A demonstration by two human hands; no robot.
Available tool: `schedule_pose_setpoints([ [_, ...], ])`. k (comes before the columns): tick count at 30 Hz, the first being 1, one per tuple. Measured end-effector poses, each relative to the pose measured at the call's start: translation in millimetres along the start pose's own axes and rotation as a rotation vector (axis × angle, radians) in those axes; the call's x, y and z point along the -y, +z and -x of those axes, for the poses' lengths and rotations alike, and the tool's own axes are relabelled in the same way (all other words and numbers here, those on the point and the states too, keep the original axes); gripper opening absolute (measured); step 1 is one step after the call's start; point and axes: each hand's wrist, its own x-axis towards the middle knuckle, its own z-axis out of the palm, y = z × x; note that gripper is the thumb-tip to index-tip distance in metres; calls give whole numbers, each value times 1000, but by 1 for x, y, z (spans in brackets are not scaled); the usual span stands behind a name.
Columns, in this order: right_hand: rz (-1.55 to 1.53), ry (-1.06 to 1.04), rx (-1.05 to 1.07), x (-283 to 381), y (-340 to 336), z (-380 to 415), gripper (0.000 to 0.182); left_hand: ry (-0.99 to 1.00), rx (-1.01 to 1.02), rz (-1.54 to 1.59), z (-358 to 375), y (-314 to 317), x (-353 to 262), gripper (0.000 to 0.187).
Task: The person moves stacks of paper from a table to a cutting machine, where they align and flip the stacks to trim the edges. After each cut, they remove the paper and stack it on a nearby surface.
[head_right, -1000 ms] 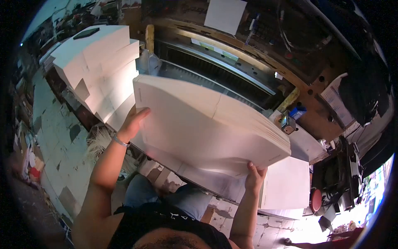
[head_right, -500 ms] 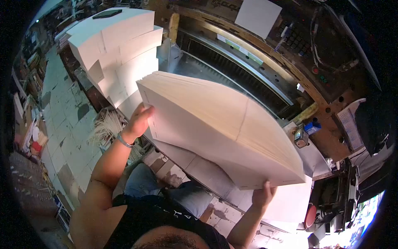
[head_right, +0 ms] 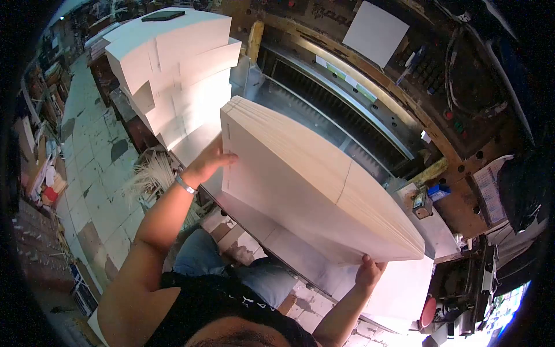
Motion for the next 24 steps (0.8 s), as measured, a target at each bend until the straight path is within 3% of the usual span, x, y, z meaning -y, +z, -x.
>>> schedule_pose_setpoints([
  [3,-47,15,-119,-10,8,3,58,-56,-18,46,-2,6,6,55],
  [6,-72,-18,1,-18,-21,-7,51,-41,-32,96,-4,13,0,43],
  [7,-58,-62,-100,5,19,-7,45,-9,-39,101,-7,13,-3,39],
  [10,-17,5,-30,12,8,-4,45,-59,-20,99,-2,9,-12,43],
  [13,14,0,-97,10,6,7,47,40,-50,123,-2,4,-20,43],
  [21,37,-58,-164,14,35,-1,47,-5,-61,-39,1,17,5,28],
  [24,26,-23,-189,19,28,2,64,-6,-103,-7,4,20,-3,31],
])
